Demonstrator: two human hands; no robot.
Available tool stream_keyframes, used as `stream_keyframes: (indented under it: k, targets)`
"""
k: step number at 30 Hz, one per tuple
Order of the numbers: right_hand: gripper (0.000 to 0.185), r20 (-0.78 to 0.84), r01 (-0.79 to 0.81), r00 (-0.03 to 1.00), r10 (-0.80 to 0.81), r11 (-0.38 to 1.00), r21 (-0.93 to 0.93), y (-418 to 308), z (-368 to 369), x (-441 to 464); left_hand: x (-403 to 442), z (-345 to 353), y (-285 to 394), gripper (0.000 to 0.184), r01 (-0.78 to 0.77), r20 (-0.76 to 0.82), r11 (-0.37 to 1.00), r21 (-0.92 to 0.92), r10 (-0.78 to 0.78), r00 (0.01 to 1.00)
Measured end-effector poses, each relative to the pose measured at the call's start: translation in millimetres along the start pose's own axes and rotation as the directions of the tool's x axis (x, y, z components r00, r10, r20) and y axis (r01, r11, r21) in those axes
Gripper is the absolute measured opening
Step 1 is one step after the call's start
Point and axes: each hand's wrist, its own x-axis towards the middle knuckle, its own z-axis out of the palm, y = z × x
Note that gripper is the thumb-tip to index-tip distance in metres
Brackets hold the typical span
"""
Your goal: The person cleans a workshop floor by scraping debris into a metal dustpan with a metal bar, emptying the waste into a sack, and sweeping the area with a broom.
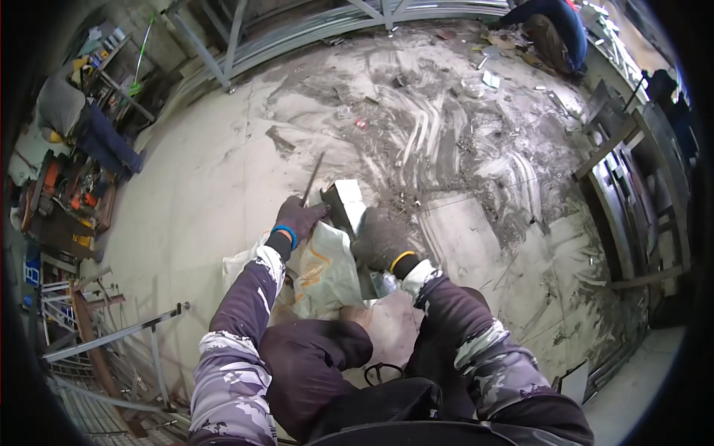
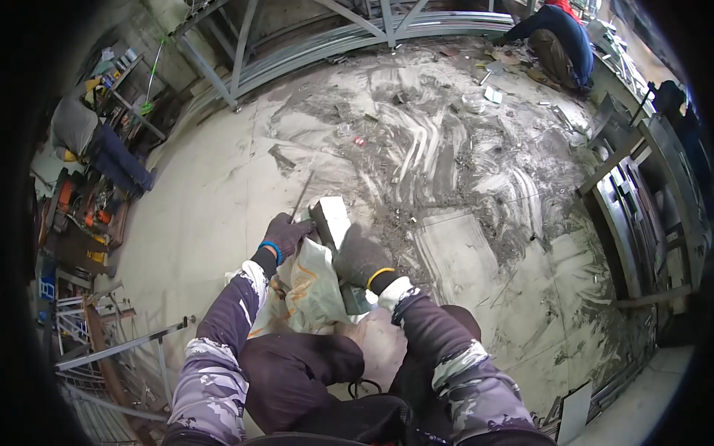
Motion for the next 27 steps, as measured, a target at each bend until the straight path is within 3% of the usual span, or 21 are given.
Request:
stream_keyframes:
  k: [2,4,5,8,10,12,14,16,17,18,19,20,21,22,23,24,25,26,27]
  targets:
    - [0.059,0.040,0.014,0.999,-0.014,1.000,0.009,-2.6,7.3,-0.4,11.0,3.1,-1.0,0.045,-0.033,-0.016,0.999,-0.039,0.033,0.999]
    - [0.063,0.034,0.053,0.998,-0.054,0.998,0.039,-3.9,6.7,-6.3,35.4,9.9,-19.8,0.040,0.015,0.003,0.998,0.059,-0.016,1.000]
    - [0.065,0.029,0.060,0.998,-0.062,0.997,0.050,-4.5,5.8,-8.7,36.2,11.3,-22.6,0.048,0.010,0.011,0.993,0.114,-0.011,1.000]
    - [0.074,0.054,0.070,0.996,-0.073,0.996,0.050,0.2,2.9,-11.6,30.9,10.1,-21.5,0.047,-0.004,0.106,0.975,0.224,-0.020,0.994]
    - [0.076,0.089,0.038,0.995,-0.044,0.997,0.073,-0.6,7.2,-13.2,30.4,12.5,-25.6,0.040,0.010,0.133,0.962,0.274,-0.048,0.990]
    - [0.078,0.067,0.023,0.997,-0.029,0.996,0.089,4.8,19.4,-10.0,38.5,29.5,-39.7,0.031,-0.080,-0.026,0.924,0.375,0.097,0.995]
    - [0.079,0.068,0.014,0.997,-0.021,0.993,0.114,3.0,16.8,-12.8,29.3,22.1,-26.7,0.025,-0.075,-0.063,0.944,0.323,0.100,0.993]
    - [0.075,0.010,0.035,0.999,-0.036,0.990,0.135,5.1,21.3,-13.5,22.1,2.3,-15.0,0.021,0.001,-0.044,0.995,0.096,0.003,0.999]
    - [0.075,0.012,0.034,0.999,-0.036,0.991,0.133,2.7,15.6,-17.4,41.9,-4.6,-33.3,0.021,-0.198,0.016,0.928,0.315,0.204,0.979]
    - [0.072,0.032,0.036,0.999,-0.040,0.993,0.109,-4.6,7.2,-23.9,61.3,-16.4,-56.4,0.021,-0.375,0.115,0.778,0.505,0.370,0.922]
    - [0.070,0.065,0.042,0.997,-0.048,0.995,0.089,-10.6,5.8,-27.2,66.6,-33.5,-60.2,0.019,-0.569,0.295,0.376,0.731,0.578,0.761]
    - [0.063,0.025,0.050,0.998,-0.051,0.998,0.038,-13.4,15.9,-24.5,67.0,-46.9,-54.4,0.015,-0.555,0.279,0.408,0.725,0.563,0.778]
    - [0.060,-0.066,0.148,0.987,-0.145,0.989,0.031,-16.2,24.5,-27.0,77.0,-59.1,-51.7,0.008,-0.435,0.190,0.721,0.539,0.399,0.897]
    - [0.057,-0.163,0.244,0.958,-0.238,0.970,0.019,-19.3,30.9,-27.0,57.4,-82.0,-40.5,0.006,-0.615,0.173,0.341,0.711,0.763,0.623]
    - [0.055,-0.209,0.292,0.934,-0.290,0.956,-0.019,-33.2,27.7,-30.7,31.4,-101.3,-9.2,0.007,-0.485,-0.010,0.798,0.357,0.523,0.853]
    - [0.054,-0.263,0.344,0.899,-0.349,0.937,-0.066,-51.9,12.3,-32.0,15.5,-122.3,18.9,0.008,-0.176,-0.062,0.978,-0.114,0.170,0.983]
    - [0.053,-0.252,0.410,0.864,-0.437,0.899,-0.153,-68.1,-1.4,-28.5,15.6,-156.1,12.0,0.007,-0.617,-0.089,0.688,0.381,0.692,0.717]
    - [0.052,-0.240,0.470,0.819,-0.520,0.850,-0.238,-83.6,-15.2,-26.6,10.5,-188.0,2.5,0.007,-0.692,0.185,0.048,0.721,0.948,0.258]
    - [0.049,-0.284,0.541,0.746,-0.603,0.796,-0.270,-97.1,-29.4,-30.4,-23.5,-211.9,9.4,0.006,-0.671,0.093,0.306,0.675,0.867,0.489]
